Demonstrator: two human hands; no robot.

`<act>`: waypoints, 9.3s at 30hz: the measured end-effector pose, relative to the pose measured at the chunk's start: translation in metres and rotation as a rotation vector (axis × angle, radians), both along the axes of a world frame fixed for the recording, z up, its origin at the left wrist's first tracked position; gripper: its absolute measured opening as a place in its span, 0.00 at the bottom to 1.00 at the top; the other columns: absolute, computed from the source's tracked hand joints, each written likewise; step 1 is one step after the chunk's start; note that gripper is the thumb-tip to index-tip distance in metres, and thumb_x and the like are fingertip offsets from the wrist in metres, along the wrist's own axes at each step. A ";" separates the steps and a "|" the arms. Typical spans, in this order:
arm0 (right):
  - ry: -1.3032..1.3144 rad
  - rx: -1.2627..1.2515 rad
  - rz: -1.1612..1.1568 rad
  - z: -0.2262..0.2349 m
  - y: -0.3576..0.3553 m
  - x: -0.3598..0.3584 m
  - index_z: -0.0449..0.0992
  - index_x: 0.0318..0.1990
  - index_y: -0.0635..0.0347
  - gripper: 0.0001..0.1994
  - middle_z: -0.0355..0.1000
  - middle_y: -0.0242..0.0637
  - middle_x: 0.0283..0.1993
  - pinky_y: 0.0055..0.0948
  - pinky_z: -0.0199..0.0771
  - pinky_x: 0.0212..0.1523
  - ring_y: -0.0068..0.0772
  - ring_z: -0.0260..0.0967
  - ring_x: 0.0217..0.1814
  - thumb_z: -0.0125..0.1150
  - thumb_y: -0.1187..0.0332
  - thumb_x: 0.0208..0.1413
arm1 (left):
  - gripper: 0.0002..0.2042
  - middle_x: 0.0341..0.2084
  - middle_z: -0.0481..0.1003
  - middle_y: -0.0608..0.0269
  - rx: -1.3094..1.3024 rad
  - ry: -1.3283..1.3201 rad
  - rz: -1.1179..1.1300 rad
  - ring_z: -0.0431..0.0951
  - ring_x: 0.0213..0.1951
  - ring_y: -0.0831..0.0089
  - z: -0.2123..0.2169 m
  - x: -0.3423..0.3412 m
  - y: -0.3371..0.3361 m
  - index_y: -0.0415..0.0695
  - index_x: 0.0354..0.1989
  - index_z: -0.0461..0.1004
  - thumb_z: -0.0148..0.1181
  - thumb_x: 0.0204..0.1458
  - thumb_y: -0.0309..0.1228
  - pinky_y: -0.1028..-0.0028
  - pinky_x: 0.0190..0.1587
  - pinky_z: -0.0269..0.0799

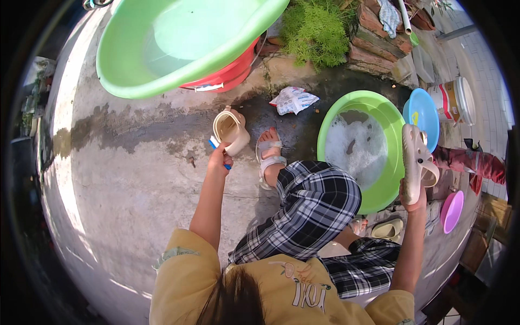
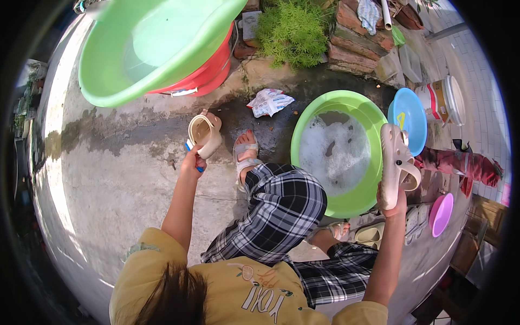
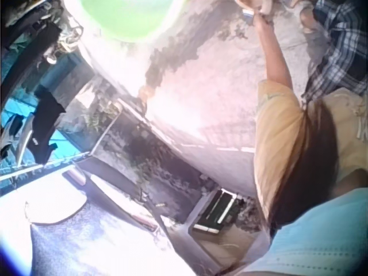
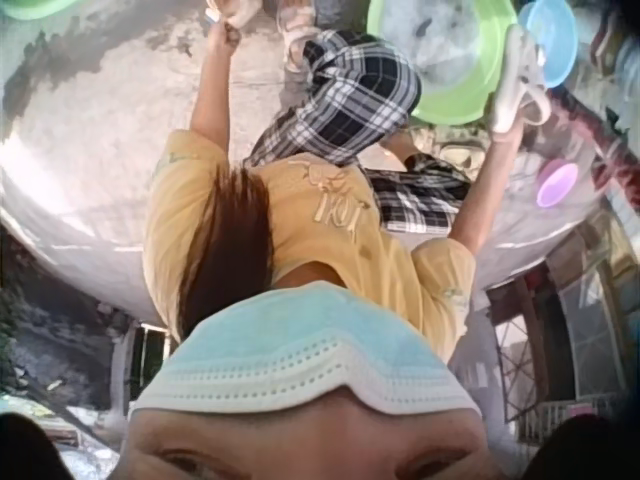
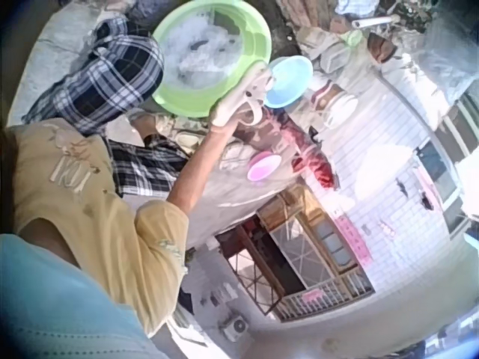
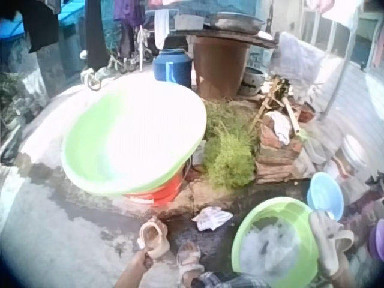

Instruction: The person scrubs a pair of beige croc-style shoes using a blue brush and soapy water in a green basin. They clean the exterior, interior, and soles of the shoes, repeatedly dipping the brush into the water to maintain suds.

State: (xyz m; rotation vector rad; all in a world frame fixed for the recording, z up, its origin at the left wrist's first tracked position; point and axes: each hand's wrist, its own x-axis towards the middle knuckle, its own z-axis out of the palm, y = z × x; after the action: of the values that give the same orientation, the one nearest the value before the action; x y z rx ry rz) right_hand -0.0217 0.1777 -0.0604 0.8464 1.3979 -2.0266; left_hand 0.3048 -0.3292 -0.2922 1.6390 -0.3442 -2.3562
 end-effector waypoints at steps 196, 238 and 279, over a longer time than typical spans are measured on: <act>0.628 0.693 0.184 -0.244 0.004 -0.107 0.65 0.58 0.59 0.40 0.74 0.41 0.48 0.34 0.75 0.48 0.36 0.73 0.49 0.73 0.76 0.29 | 0.20 0.27 0.77 0.48 -1.682 0.828 -1.679 0.78 0.31 0.55 0.029 -0.420 0.327 0.54 0.61 0.71 0.53 0.59 0.33 0.63 0.36 0.72; 0.556 0.402 0.335 -0.208 0.051 -0.090 0.49 0.72 0.45 0.51 0.57 0.40 0.67 0.38 0.75 0.55 0.37 0.64 0.63 0.77 0.70 0.40 | 0.23 0.37 0.80 0.47 -1.360 -0.049 -1.650 0.81 0.42 0.59 -0.081 -0.467 0.233 0.49 0.64 0.67 0.52 0.59 0.36 0.64 0.43 0.75; 0.753 1.135 0.270 -0.182 0.012 -0.100 0.60 0.63 0.61 0.51 0.60 0.51 0.58 0.42 0.66 0.61 0.50 0.61 0.61 0.83 0.59 0.27 | 0.22 0.38 0.74 0.67 -1.047 0.541 -1.342 0.66 0.35 0.82 0.052 -0.415 0.296 0.46 0.67 0.63 0.50 0.63 0.27 0.79 0.44 0.65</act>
State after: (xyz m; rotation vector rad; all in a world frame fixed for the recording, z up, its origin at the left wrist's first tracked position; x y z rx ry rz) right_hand -0.1222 0.1897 -0.2422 0.1789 2.9827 -1.2355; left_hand -0.1099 -0.0331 -0.2403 0.1206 -2.5135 -2.2292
